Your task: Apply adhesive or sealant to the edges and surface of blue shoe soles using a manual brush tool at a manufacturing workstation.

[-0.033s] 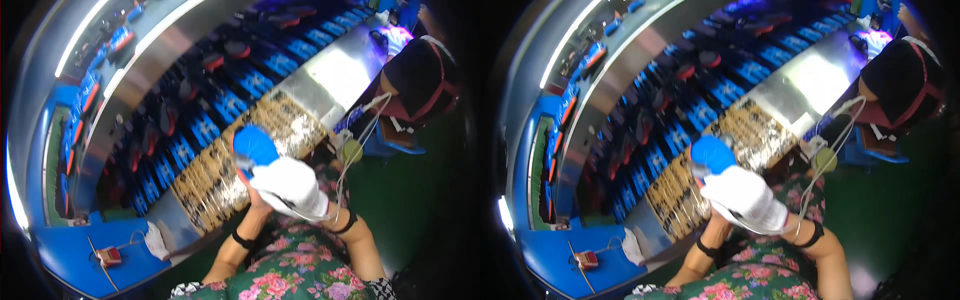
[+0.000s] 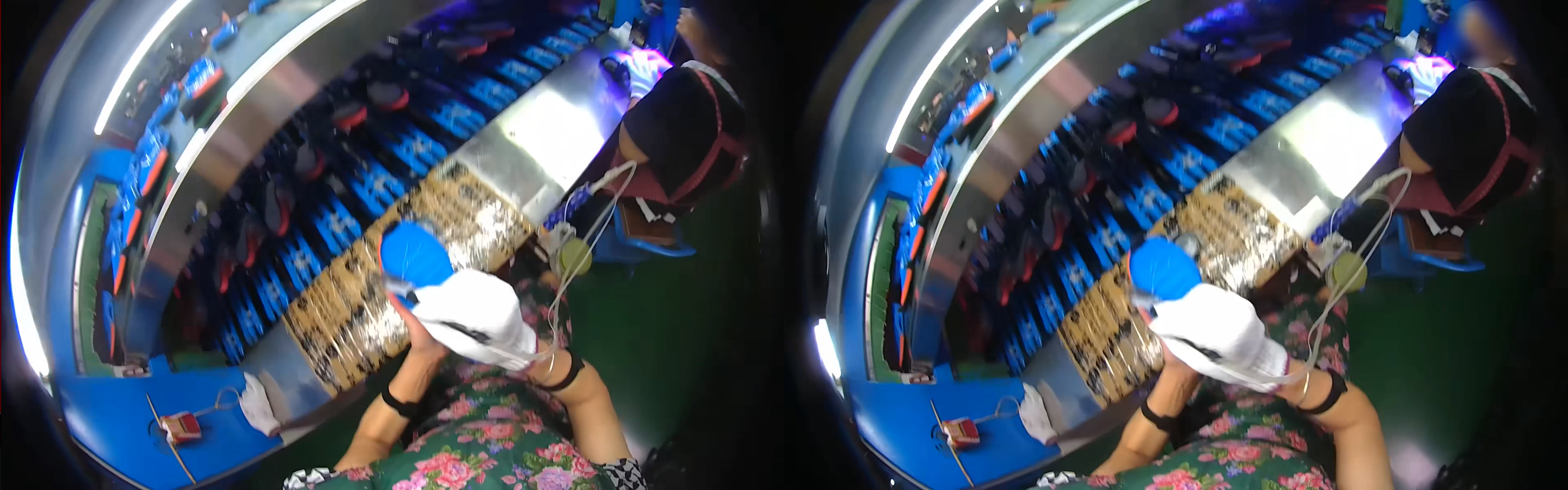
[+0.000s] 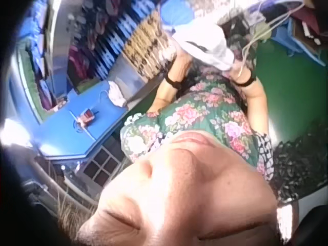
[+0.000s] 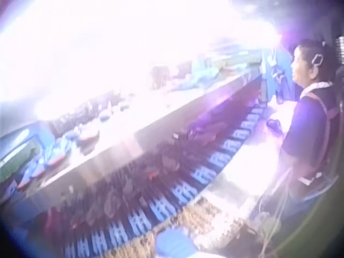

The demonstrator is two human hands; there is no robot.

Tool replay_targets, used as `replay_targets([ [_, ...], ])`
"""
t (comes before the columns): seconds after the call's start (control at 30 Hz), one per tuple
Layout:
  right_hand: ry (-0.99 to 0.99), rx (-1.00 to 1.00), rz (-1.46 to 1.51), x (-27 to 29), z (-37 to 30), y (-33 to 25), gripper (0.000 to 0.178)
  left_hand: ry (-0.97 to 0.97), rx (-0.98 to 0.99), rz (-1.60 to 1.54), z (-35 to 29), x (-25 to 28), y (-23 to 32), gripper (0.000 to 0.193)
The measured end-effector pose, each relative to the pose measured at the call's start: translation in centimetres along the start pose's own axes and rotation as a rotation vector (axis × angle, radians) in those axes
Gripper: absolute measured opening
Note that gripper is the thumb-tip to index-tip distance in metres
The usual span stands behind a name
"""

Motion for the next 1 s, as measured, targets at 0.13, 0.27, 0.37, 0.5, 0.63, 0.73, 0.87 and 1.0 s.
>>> replay_targets([
  [0.13, 0.104, -0.084, -0.062, 2.2, 0.9, -0.2, 0.024, -0.097, -0.136, -0.083, 0.8, 1.7, 0.2, 0.097],
  [0.27, -0.021, 0.069, -0.071, -0.9, -1.9, -0.3, 0.025, -0.061, -0.035, 0.003, 0.5, 2.1, -0.4, 0.102],
  [0.37, 0.042, -0.055, 0.109, 0.9, -1.0, 0.5, 0.024, -0.074, -0.014, 0.062, 1.1, 2.7, 0.0, 0.105],
  [0.5, 0.14, -0.083, 0.102, 2.6, -1.0, 0.8, 0.024, -0.113, -0.083, 0.041, 1.3, 1.3, 1.1, 0.1],
  [0.63, 0.026, 0.084, -0.021, 0.4, -3.0, -1.0, 0.023, -0.121, -0.016, 0.128, 0.8, 2.4, 0.6, 0.1],
  [0.73, 0.053, -0.163, 0.334, 1.7, -2.9, 0.5, 0.02, -0.188, -0.044, 0.105, 0.2, 1.6, 1.4, 0.1],
  [0.87, 0.155, -0.063, 0.091, 3.3, -2.8, 0.0, 0.022, -0.096, -0.168, 0.077, -0.3, -0.4, 2.5, 0.096],
  [1.0, 0.027, 0.138, -0.055, 1.4, -3.6, -1.5, 0.027, -0.391, 0.185, -0.398, 1.0, -0.5, 0.5, 0.111],
])
Point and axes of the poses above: each hand's wrist, its own z-axis towards the middle knuckle, its own x-axis out of the back of the hand, y = z × x, the point moved 9 cm from there along z, towards the middle knuckle
